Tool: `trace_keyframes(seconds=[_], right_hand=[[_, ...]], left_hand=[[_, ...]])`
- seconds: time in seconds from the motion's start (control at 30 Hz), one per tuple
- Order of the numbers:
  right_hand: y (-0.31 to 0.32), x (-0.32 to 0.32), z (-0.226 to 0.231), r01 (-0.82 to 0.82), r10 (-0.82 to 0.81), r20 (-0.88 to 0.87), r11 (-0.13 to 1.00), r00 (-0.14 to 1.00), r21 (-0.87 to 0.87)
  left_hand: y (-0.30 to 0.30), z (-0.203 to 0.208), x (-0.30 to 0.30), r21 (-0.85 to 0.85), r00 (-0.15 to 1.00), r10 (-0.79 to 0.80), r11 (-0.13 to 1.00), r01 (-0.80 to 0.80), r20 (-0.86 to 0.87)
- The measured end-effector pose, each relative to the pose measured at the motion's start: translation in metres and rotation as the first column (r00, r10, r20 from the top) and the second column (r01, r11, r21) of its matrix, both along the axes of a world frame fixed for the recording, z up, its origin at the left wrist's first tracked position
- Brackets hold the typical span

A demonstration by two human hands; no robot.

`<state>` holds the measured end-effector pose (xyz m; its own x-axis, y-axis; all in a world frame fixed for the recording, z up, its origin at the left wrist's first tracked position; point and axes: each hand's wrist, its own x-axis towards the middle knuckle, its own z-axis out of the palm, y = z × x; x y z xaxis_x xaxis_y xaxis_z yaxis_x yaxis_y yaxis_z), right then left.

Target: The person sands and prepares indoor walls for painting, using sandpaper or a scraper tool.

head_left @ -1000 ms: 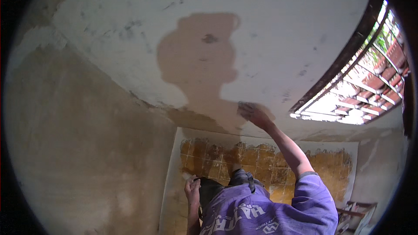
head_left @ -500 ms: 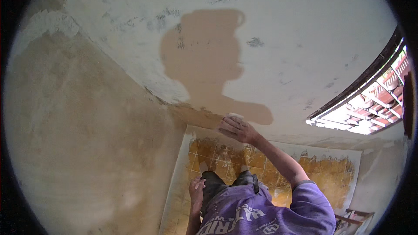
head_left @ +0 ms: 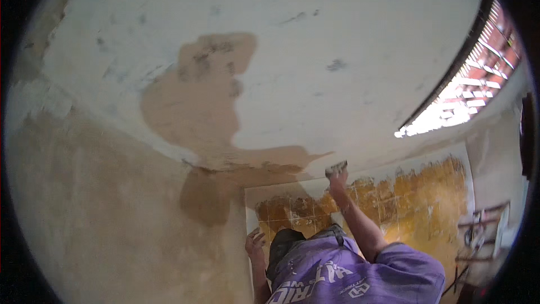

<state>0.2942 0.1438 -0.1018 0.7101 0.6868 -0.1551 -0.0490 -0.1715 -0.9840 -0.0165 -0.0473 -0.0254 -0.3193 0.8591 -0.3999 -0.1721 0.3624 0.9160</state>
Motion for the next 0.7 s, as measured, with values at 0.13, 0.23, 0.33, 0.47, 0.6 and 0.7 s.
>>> trace_keyframes(seconds=[0.13,0.23,0.33,0.47,0.6,0.7], right_hand=[[0.085,0.014,0.071,0.169,-0.003,-0.605,0.961,0.796,0.218],[0.102,-0.005,0.073,0.332,-0.195,-0.424,0.901,0.884,0.279],[0.079,-0.052,0.111,0.267,-0.457,0.402,0.855,0.793,0.446],[0.063,-0.008,-0.031,0.168,-0.150,0.292,0.985,0.944,-0.037],[0.008,-0.050,-0.047,0.009,-0.002,0.047,0.987,0.999,-0.160],[-0.039,-0.043,-0.049,-0.130,0.104,-0.178,0.981,0.979,-0.144]], left_hand=[[0.018,-0.005,-0.038,0.042,0.997,-0.073,0.997,0.072,0.035],[0.043,0.006,-0.051,-0.042,0.997,-0.056,0.997,0.058,0.050],[0.046,-0.004,-0.080,-0.043,0.992,-0.123,0.992,0.122,-0.019],[0.060,-0.015,-0.079,0.022,0.952,-0.305,0.952,0.305,-0.018],[0.069,-0.017,-0.088,-0.116,0.979,-0.158,0.978,0.173,0.125],[0.084,-0.013,-0.083,-0.104,0.971,-0.241,0.965,0.239,-0.008]])
